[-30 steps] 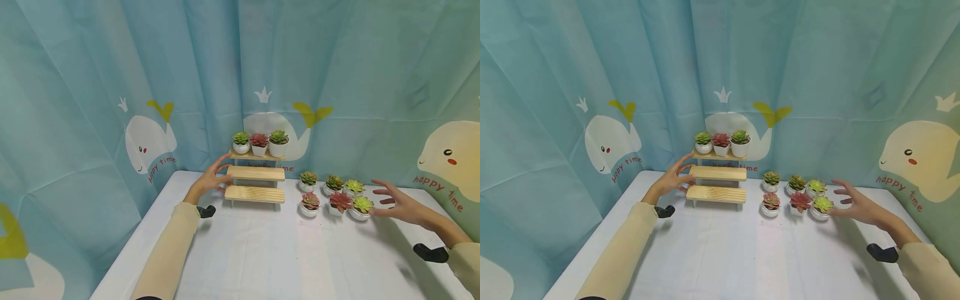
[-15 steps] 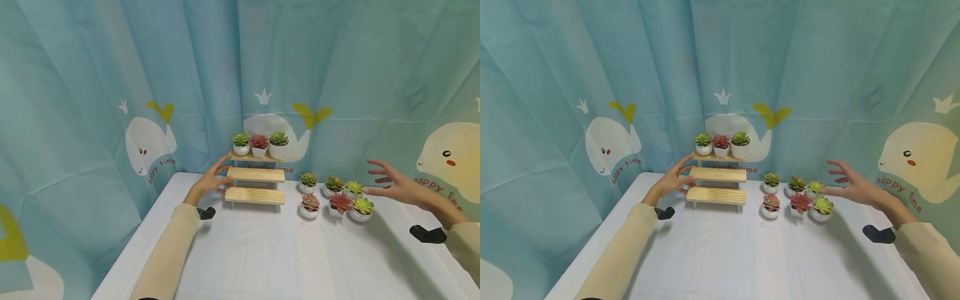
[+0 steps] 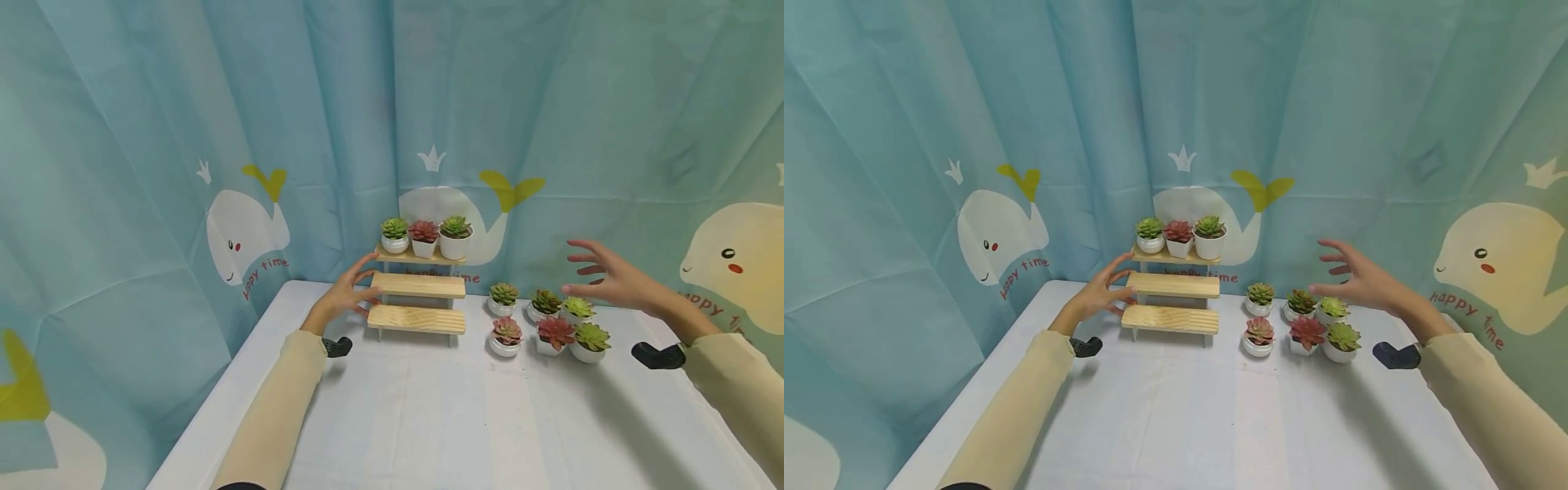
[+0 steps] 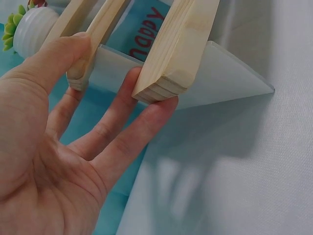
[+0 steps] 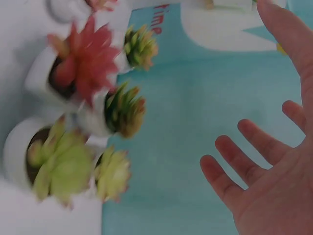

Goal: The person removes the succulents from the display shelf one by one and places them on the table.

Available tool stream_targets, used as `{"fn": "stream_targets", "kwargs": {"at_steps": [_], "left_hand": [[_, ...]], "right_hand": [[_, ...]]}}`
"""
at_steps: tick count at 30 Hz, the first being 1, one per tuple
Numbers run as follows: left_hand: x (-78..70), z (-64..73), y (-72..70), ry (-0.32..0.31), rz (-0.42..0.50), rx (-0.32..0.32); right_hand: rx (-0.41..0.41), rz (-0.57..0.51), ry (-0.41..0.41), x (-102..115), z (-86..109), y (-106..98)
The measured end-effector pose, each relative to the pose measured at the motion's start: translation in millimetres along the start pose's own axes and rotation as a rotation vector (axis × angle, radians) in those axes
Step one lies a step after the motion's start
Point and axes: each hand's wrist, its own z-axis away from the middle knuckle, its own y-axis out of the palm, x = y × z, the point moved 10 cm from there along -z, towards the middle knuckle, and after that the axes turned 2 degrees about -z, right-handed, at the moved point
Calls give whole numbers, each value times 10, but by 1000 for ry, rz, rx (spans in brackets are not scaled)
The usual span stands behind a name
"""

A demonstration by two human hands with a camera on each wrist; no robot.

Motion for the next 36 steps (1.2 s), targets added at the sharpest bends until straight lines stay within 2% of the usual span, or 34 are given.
{"fn": "stream_targets", "kwargs": {"at_steps": [10,13,19,26,36], "left_hand": [[16,1,-22,0,-1,-10],[7,8,-25,-1,-3,-11],[-29,22,-25,2,8,-8],[-35,17,-39,-2,-5,-16],[8,14,-4,-22,-1,-19]], "right_hand": [[-9,-82,-43,352,-397,138],[-21,-100,-32,415,-510,185],[-23,-115,3,506,-725,333],[-13,-185,-19,652,-947,511],[-1,-310,15,676,-1174,765]]}}
